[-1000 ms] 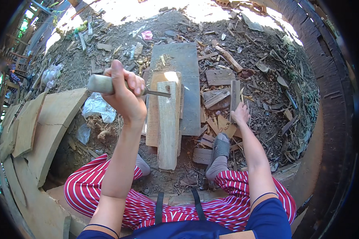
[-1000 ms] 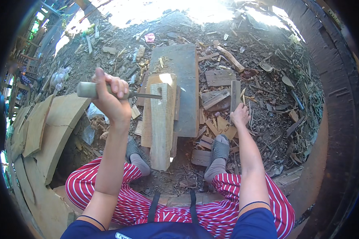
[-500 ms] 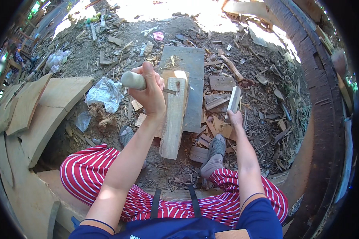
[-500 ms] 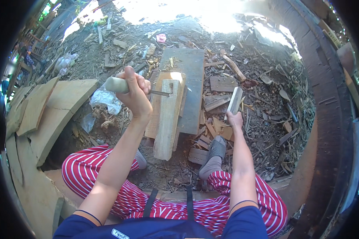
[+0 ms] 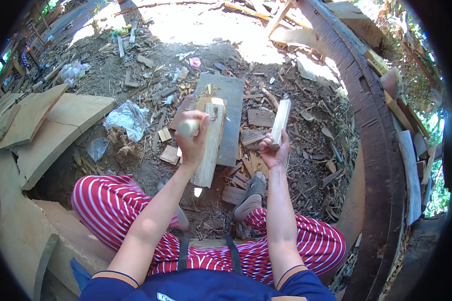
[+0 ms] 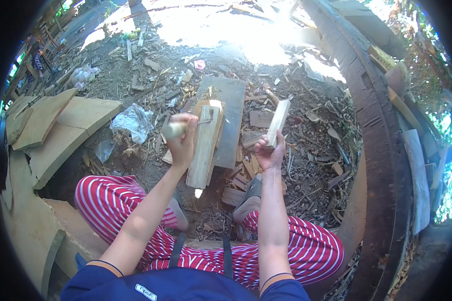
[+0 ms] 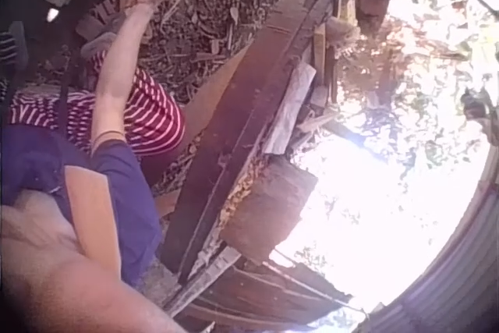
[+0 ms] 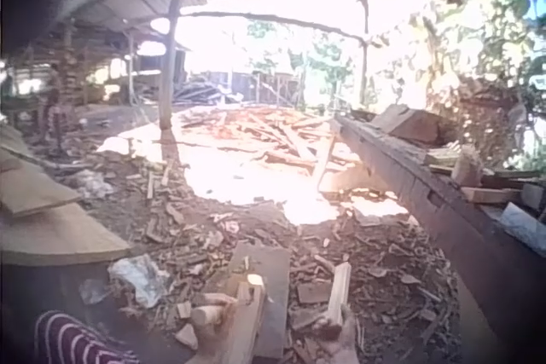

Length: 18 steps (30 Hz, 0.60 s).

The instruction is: The person carves a wooden block using a chisel and a hammer.

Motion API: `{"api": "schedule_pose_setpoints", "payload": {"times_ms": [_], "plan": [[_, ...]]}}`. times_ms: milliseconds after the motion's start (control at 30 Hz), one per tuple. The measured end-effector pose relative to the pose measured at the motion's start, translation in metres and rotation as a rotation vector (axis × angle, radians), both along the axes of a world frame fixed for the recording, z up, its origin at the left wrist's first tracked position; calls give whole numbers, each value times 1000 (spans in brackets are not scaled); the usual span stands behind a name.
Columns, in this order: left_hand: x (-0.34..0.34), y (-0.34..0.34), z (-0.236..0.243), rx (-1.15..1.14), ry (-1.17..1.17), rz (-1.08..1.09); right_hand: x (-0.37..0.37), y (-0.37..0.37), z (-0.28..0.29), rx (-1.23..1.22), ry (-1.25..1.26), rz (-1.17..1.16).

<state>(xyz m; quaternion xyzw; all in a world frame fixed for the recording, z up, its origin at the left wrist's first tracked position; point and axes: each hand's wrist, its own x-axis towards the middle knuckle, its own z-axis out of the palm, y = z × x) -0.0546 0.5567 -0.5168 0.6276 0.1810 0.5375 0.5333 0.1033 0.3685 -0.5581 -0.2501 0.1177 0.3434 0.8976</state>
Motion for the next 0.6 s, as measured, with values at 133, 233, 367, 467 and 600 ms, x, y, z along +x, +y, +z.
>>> {"api": "schedule_pose_setpoints", "payload": {"times_ms": [133, 233, 367, 467, 600], "plan": [[-5, 6, 19, 267, 101, 32, -27, 34, 85, -290, -284, 140], [3, 3, 20, 377, 165, 19, -19, 37, 102, -231, -706, 361], [20, -12, 20, 424, 106, 4, -43, 70, 158, -871, -1265, 241], [33, -20, 19, 235, -47, -42, -58, 62, 172, -993, -1493, 207], [29, -11, 10, 157, -130, -76, -82, 29, 184, -1070, -1869, 90]]}}
